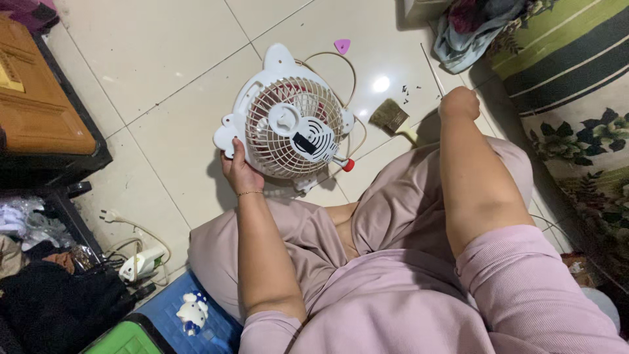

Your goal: The person sits on the floor and services a small cat-shaped desk fan. They remove the front grille, unscrew the rear housing with a screwdriver, brush dust from the blades and housing, then reattach the grille and press the decorative pieces back into place.

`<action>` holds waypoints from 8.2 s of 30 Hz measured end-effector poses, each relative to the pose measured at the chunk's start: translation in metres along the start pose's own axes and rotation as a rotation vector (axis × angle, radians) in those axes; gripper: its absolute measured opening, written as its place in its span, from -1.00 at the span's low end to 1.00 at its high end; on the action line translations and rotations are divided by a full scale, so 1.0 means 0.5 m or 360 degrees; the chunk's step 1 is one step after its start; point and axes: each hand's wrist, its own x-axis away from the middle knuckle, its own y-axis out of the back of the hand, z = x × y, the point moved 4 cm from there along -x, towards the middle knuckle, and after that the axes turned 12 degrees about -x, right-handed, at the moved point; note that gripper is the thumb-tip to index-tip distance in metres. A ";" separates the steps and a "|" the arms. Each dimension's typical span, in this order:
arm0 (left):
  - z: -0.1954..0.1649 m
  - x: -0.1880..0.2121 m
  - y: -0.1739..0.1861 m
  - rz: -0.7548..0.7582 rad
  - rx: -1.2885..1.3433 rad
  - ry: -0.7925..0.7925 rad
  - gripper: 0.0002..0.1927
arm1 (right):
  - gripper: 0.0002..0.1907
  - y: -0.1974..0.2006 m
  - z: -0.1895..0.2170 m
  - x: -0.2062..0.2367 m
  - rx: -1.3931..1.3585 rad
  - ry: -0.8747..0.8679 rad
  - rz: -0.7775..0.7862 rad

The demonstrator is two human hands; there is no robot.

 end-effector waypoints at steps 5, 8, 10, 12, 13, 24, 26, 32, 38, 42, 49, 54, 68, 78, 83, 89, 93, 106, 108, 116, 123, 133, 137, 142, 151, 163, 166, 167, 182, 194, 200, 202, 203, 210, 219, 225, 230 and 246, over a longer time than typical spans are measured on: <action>0.010 -0.002 0.003 0.0039 -0.0004 -0.0019 -0.60 | -0.79 0.066 0.025 0.000 -0.0492 0.0710 -0.0593; 0.020 -0.011 0.006 0.0081 -0.0015 -0.0057 -0.60 | -0.77 0.125 0.018 0.014 -0.1335 0.1183 -0.0590; 0.025 -0.014 0.012 0.0104 -0.0023 -0.0055 -0.60 | -0.75 0.139 0.012 0.010 -0.2145 0.1099 -0.0133; 0.030 -0.019 0.012 0.0127 -0.0034 -0.0042 -0.60 | -0.77 0.153 0.012 0.032 -0.1914 0.1270 -0.0124; 0.032 -0.020 0.012 0.0129 -0.0035 -0.0039 -0.60 | -0.78 0.158 0.011 0.042 -0.1796 0.1350 -0.0117; 0.022 0.000 -0.003 0.0153 -0.0089 -0.0106 -0.57 | -0.75 0.092 0.068 0.122 -0.1199 0.1545 -0.0335; 0.024 0.000 -0.004 0.0140 -0.0095 -0.0110 -0.57 | -0.75 0.092 0.067 0.121 -0.1206 0.1558 -0.0346; 0.034 -0.003 0.001 0.0093 -0.0163 -0.0107 -0.54 | -0.74 0.082 0.057 0.099 -0.1279 0.1518 -0.0302; 0.037 -0.003 0.001 0.0089 -0.0182 -0.0143 -0.55 | -0.74 0.068 0.058 0.085 -0.1258 0.1491 -0.0288; 0.037 -0.004 0.001 0.0083 -0.0177 -0.0111 -0.57 | -0.74 0.070 0.060 0.089 -0.1271 0.1514 -0.0303; 0.034 -0.001 -0.001 0.0066 -0.0153 -0.0081 -0.56 | -0.75 0.081 0.060 0.101 -0.1284 0.1545 -0.0314; 0.038 -0.002 -0.002 0.0061 -0.0166 -0.0088 -0.57 | -0.79 0.088 0.045 0.094 -0.1672 0.1551 -0.0176; 0.100 0.008 -0.032 -0.0005 -0.0195 -0.0218 -0.66 | -0.77 0.155 0.201 0.226 -0.3013 0.0591 0.1076; 0.100 0.042 -0.070 0.0101 0.0015 -0.0067 -0.56 | -0.79 0.060 0.301 0.370 -0.2810 0.0487 0.1390; 0.094 0.058 -0.074 0.0103 -0.0030 -0.0012 -0.56 | -0.80 0.048 0.307 0.374 -0.2757 0.0675 0.1420; 0.097 0.059 -0.073 -0.0009 0.0008 0.0102 -0.56 | -0.80 0.047 0.324 0.364 -0.2702 0.0730 0.1435; 0.100 0.060 -0.066 -0.0045 -0.0012 0.0142 -0.56 | -0.80 0.039 0.336 0.369 -0.2637 0.0755 0.1455; 0.100 0.061 -0.060 -0.0066 0.0001 0.0154 -0.56 | -0.80 0.029 0.352 0.385 -0.2598 0.0785 0.1431; 0.101 0.061 -0.059 -0.0065 0.0025 0.0156 -0.55 | -0.80 0.029 0.352 0.385 -0.2575 0.0802 0.1416; 0.096 0.061 -0.059 -0.0055 0.0006 0.0152 -0.54 | -0.81 0.024 0.355 0.382 -0.2522 0.0902 0.1440; 0.093 0.062 -0.060 -0.0042 -0.0012 0.0148 -0.52 | -0.82 0.023 0.355 0.382 -0.2532 0.0961 0.1494; 0.097 0.063 -0.062 -0.0049 0.0033 0.0155 -0.52 | -0.84 0.038 0.344 0.399 -0.2350 0.1210 0.1281; 0.098 0.061 -0.064 -0.0046 0.0036 0.0155 -0.51 | -0.82 0.053 0.342 0.428 -0.2382 0.1327 0.1254; 0.099 0.062 -0.064 -0.0043 -0.0020 0.0182 -0.50 | -0.83 0.080 0.342 0.465 -0.2160 0.1492 0.1094; 0.124 0.053 -0.057 -0.0042 -0.0034 0.0116 -0.54 | -0.81 0.093 0.340 0.535 -0.1949 0.1900 0.0800; 0.118 0.053 -0.071 -0.0035 0.0028 0.0129 -0.56 | -0.84 0.086 0.318 0.480 -0.2128 0.1544 0.0836; 0.118 0.055 -0.070 -0.0041 0.0042 0.0138 -0.55 | -0.85 0.096 0.317 0.479 -0.2191 0.1541 0.0859; 0.119 0.056 -0.069 -0.0037 0.0037 0.0133 -0.55 | -0.85 0.098 0.316 0.484 -0.2173 0.1569 0.0860; 0.114 0.058 -0.076 -0.0007 0.0001 0.0071 -0.54 | -0.76 0.095 0.328 0.528 -0.2068 0.1848 0.0862; 0.115 0.045 -0.084 0.0064 -0.0081 -0.0140 -0.54 | -0.68 0.157 0.340 0.572 -0.1538 0.2398 0.0483; 0.095 0.050 -0.086 0.0064 -0.0340 -0.0208 -0.56 | -0.63 0.190 0.333 0.581 -0.1428 0.2569 0.0366; 0.076 0.060 -0.087 0.0069 -0.0457 -0.0274 -0.58 | -0.66 0.200 0.325 0.572 -0.1361 0.2578 0.0338; 0.063 0.070 -0.088 0.0079 -0.0511 -0.0324 -0.59 | -0.68 0.205 0.318 0.566 -0.1351 0.2510 0.0333; -0.051 0.145 -0.101 0.0014 -0.1085 -0.0730 -0.53 | -0.73 0.227 0.257 0.545 -0.1631 0.2123 0.0633; -0.062 0.173 -0.063 -0.0070 -0.1058 -0.0656 -0.59 | -0.75 0.244 0.209 0.562 -0.2070 0.1893 0.0657; -0.035 0.153 -0.007 -0.0229 -0.1082 -0.0604 -0.57 | -0.70 0.236 0.226 0.597 -0.1915 0.2250 0.0514; -0.020 0.151 0.009 -0.0224 -0.1116 -0.0670 -0.56 | -0.68 0.213 0.237 0.615 -0.1857 0.2400 0.0592; -0.015 0.161 -0.016 -0.0225 -0.1142 -0.0691 -0.61 | -0.68 0.200 0.235 0.618 -0.1768 0.2442 0.0496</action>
